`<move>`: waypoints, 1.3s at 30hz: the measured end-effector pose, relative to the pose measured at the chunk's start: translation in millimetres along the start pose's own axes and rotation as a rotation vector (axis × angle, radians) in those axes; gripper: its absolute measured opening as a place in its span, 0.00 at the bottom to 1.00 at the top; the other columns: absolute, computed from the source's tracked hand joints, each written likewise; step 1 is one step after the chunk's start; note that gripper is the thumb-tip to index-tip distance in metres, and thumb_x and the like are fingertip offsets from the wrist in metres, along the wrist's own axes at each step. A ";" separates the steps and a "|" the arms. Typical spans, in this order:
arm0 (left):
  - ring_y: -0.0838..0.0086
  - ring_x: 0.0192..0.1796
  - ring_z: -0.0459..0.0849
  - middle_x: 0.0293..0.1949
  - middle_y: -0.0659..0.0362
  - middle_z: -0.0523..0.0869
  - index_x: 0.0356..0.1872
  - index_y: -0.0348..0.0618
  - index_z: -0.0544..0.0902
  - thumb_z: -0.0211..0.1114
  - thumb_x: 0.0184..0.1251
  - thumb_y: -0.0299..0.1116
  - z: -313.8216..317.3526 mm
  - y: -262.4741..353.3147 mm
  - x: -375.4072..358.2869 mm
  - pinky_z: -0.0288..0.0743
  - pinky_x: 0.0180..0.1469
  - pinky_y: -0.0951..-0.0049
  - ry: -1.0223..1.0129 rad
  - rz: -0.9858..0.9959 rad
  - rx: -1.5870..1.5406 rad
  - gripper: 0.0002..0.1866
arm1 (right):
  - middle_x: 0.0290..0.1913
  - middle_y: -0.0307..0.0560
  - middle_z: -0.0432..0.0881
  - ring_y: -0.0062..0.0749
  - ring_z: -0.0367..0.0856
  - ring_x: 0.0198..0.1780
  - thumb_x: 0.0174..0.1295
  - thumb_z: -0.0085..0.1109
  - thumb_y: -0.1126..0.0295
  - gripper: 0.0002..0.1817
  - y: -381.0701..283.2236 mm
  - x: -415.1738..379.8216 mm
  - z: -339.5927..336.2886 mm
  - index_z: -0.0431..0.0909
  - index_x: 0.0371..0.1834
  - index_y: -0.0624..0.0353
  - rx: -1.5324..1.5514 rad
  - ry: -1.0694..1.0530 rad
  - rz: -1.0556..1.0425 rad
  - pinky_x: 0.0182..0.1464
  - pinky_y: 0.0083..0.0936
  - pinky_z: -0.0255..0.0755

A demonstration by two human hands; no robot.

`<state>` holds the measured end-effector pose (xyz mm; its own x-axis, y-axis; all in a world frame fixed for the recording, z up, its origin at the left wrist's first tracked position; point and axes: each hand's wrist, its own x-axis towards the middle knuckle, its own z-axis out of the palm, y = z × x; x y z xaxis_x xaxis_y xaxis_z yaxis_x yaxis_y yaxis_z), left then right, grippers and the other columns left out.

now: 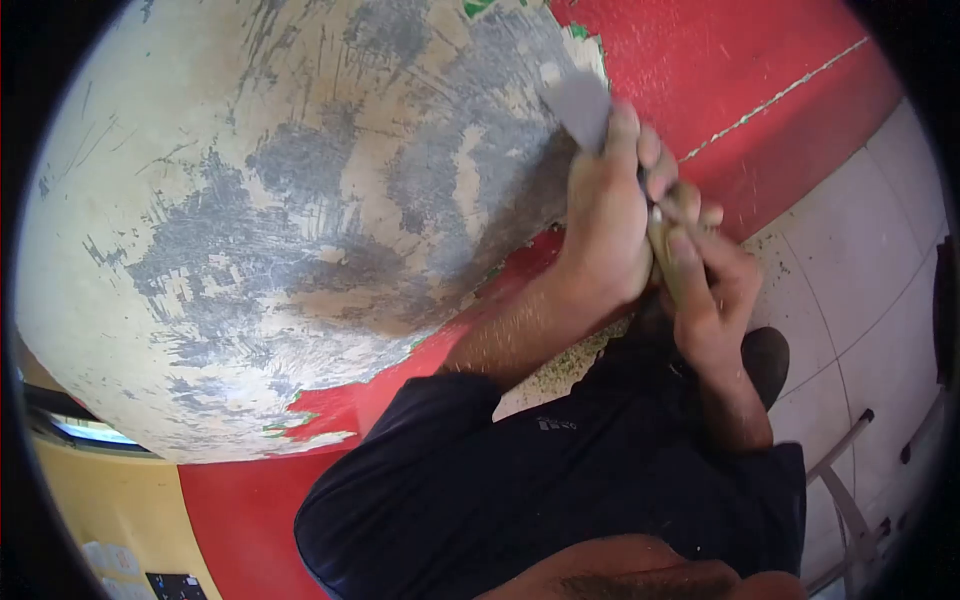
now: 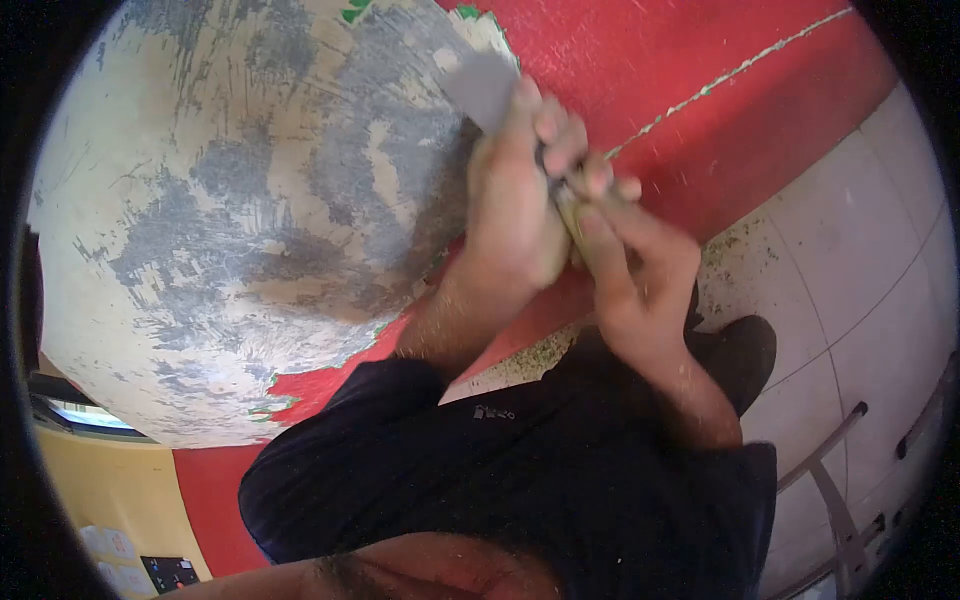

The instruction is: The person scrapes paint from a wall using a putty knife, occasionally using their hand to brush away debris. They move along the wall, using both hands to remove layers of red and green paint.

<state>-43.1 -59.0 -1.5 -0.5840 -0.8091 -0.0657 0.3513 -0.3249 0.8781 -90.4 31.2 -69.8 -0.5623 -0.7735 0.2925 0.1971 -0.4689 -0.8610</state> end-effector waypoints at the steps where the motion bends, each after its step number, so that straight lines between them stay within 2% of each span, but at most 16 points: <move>1: 0.73 0.21 0.71 0.19 0.67 0.64 0.27 0.51 0.65 0.49 0.73 0.52 -5.3 -6.8 0.8 0.79 0.34 0.56 -0.013 0.006 -0.010 0.19 | 0.39 0.40 0.83 0.15 0.73 0.39 0.66 0.52 0.77 0.12 1.9 0.7 -1.1 0.79 0.49 0.70 0.005 -0.002 0.019 0.42 0.13 0.68; 3: 0.73 0.21 0.71 0.19 0.67 0.64 0.27 0.52 0.66 0.50 0.72 0.51 -1.7 -6.8 6.3 0.80 0.34 0.54 -0.007 0.035 -0.019 0.18 | 0.37 0.39 0.82 0.14 0.72 0.37 0.67 0.52 0.76 0.12 2.2 8.5 -1.3 0.79 0.50 0.70 0.019 0.007 0.031 0.40 0.13 0.67; 5: 0.73 0.21 0.71 0.19 0.67 0.64 0.27 0.52 0.65 0.49 0.73 0.51 15.0 14.6 13.8 0.80 0.34 0.54 -0.042 0.107 0.030 0.18 | 0.31 0.37 0.80 0.13 0.71 0.33 0.66 0.52 0.76 0.12 -8.9 27.1 13.2 0.79 0.49 0.70 0.104 0.058 -0.134 0.35 0.14 0.66; 9: 0.71 0.21 0.72 0.20 0.65 0.65 0.28 0.51 0.65 0.48 0.74 0.49 -5.4 0.2 -2.4 0.80 0.35 0.54 -0.053 0.029 0.007 0.17 | 0.27 0.35 0.76 0.13 0.68 0.28 0.67 0.51 0.76 0.11 -14.3 5.8 -0.4 0.81 0.47 0.69 0.035 -0.054 0.077 0.30 0.14 0.63; 10: 0.71 0.21 0.72 0.20 0.65 0.65 0.28 0.51 0.66 0.48 0.74 0.49 -7.1 -4.0 -1.4 0.80 0.35 0.55 -0.060 -0.004 -0.023 0.17 | 0.27 0.34 0.76 0.13 0.68 0.28 0.67 0.51 0.76 0.12 -15.5 12.8 -0.4 0.81 0.47 0.69 0.045 -0.057 0.057 0.30 0.14 0.63; 15: 0.70 0.20 0.72 0.19 0.64 0.65 0.29 0.50 0.65 0.47 0.74 0.46 33.0 29.0 14.4 0.79 0.32 0.57 -0.023 0.242 0.083 0.15 | 0.28 0.34 0.77 0.12 0.68 0.28 0.67 0.50 0.76 0.12 -21.3 30.1 13.1 0.80 0.50 0.68 0.119 0.000 -0.010 0.29 0.12 0.62; 17: 0.71 0.20 0.72 0.19 0.65 0.65 0.29 0.50 0.65 0.47 0.74 0.46 20.4 21.1 6.0 0.78 0.31 0.58 -0.025 0.167 0.031 0.15 | 0.29 0.34 0.78 0.11 0.67 0.27 0.67 0.50 0.76 0.12 -27.5 25.8 12.6 0.80 0.50 0.67 0.074 -0.035 -0.071 0.29 0.12 0.61; 19: 0.72 0.20 0.71 0.20 0.66 0.64 0.29 0.51 0.65 0.48 0.73 0.44 10.9 10.3 -2.5 0.77 0.29 0.60 0.008 0.058 -0.013 0.13 | 0.29 0.34 0.78 0.11 0.67 0.26 0.67 0.50 0.76 0.13 -29.1 15.0 0.0 0.80 0.50 0.67 0.102 -0.079 0.095 0.28 0.12 0.61; 20: 0.72 0.20 0.71 0.20 0.66 0.64 0.29 0.51 0.65 0.48 0.73 0.45 12.4 12.0 0.9 0.76 0.29 0.60 -0.002 0.105 -0.014 0.14 | 0.29 0.35 0.78 0.11 0.67 0.26 0.67 0.51 0.76 0.13 -27.6 12.8 -2.6 0.80 0.51 0.66 0.117 -0.100 0.183 0.27 0.12 0.60; 21: 0.73 0.20 0.71 0.20 0.66 0.64 0.29 0.51 0.65 0.48 0.74 0.45 16.3 13.6 4.0 0.76 0.29 0.61 -0.007 0.142 -0.016 0.14 | 0.26 0.35 0.77 0.11 0.66 0.23 0.67 0.50 0.76 0.13 -23.4 17.5 -1.2 0.80 0.51 0.65 0.079 -0.073 0.092 0.25 0.12 0.58; 24: 0.74 0.21 0.70 0.20 0.67 0.64 0.29 0.52 0.66 0.47 0.74 0.46 32.9 23.6 4.0 0.75 0.28 0.62 0.013 0.172 -0.018 0.14 | 0.25 0.35 0.76 0.10 0.65 0.22 0.67 0.51 0.76 0.13 -48.7 24.5 6.9 0.80 0.51 0.63 0.231 -0.030 0.125 0.23 0.11 0.57; 27: 0.75 0.20 0.68 0.20 0.67 0.63 0.29 0.52 0.66 0.47 0.75 0.45 16.5 15.3 2.0 0.73 0.28 0.63 0.019 0.130 0.002 0.14 | 0.28 0.34 0.77 0.10 0.65 0.23 0.67 0.51 0.76 0.14 -28.4 11.1 6.7 0.80 0.52 0.64 0.121 -0.045 0.107 0.24 0.11 0.59; 29: 0.75 0.20 0.67 0.20 0.67 0.63 0.28 0.52 0.66 0.47 0.75 0.45 21.6 24.0 9.3 0.72 0.29 0.63 -0.045 0.214 0.027 0.14 | 0.28 0.33 0.77 0.10 0.65 0.24 0.67 0.51 0.76 0.13 -18.0 16.2 8.8 0.80 0.51 0.65 0.032 -0.041 -0.009 0.26 0.12 0.61; 31: 0.76 0.19 0.65 0.20 0.67 0.63 0.27 0.52 0.66 0.46 0.75 0.45 33.5 35.9 14.6 0.72 0.30 0.65 -0.012 0.296 0.026 0.15 | 0.27 0.33 0.77 0.11 0.66 0.25 0.67 0.50 0.76 0.13 -31.5 40.1 22.0 0.80 0.50 0.66 0.180 -0.024 -0.044 0.26 0.12 0.61; 36: 0.76 0.19 0.66 0.20 0.69 0.63 0.27 0.52 0.65 0.46 0.75 0.46 14.3 36.3 -4.7 0.71 0.30 0.65 -0.041 0.157 -0.005 0.16 | 0.27 0.31 0.75 0.11 0.66 0.28 0.67 0.50 0.76 0.12 -31.6 11.7 20.3 0.80 0.48 0.69 0.124 -0.117 0.109 0.29 0.12 0.61; 39: 0.77 0.18 0.67 0.20 0.69 0.63 0.29 0.53 0.66 0.46 0.75 0.46 12.2 44.1 -3.7 0.72 0.28 0.65 -0.011 0.230 0.007 0.15 | 0.27 0.33 0.75 0.12 0.67 0.28 0.68 0.49 0.77 0.12 -28.0 29.5 33.3 0.80 0.48 0.69 0.187 -0.078 -0.003 0.30 0.12 0.62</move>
<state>-34.4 -64.3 43.3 -0.4976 -0.8558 0.1416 0.4705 -0.1291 0.8729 -85.8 7.3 -23.1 -0.5007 -0.7992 0.3326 0.3451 -0.5366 -0.7700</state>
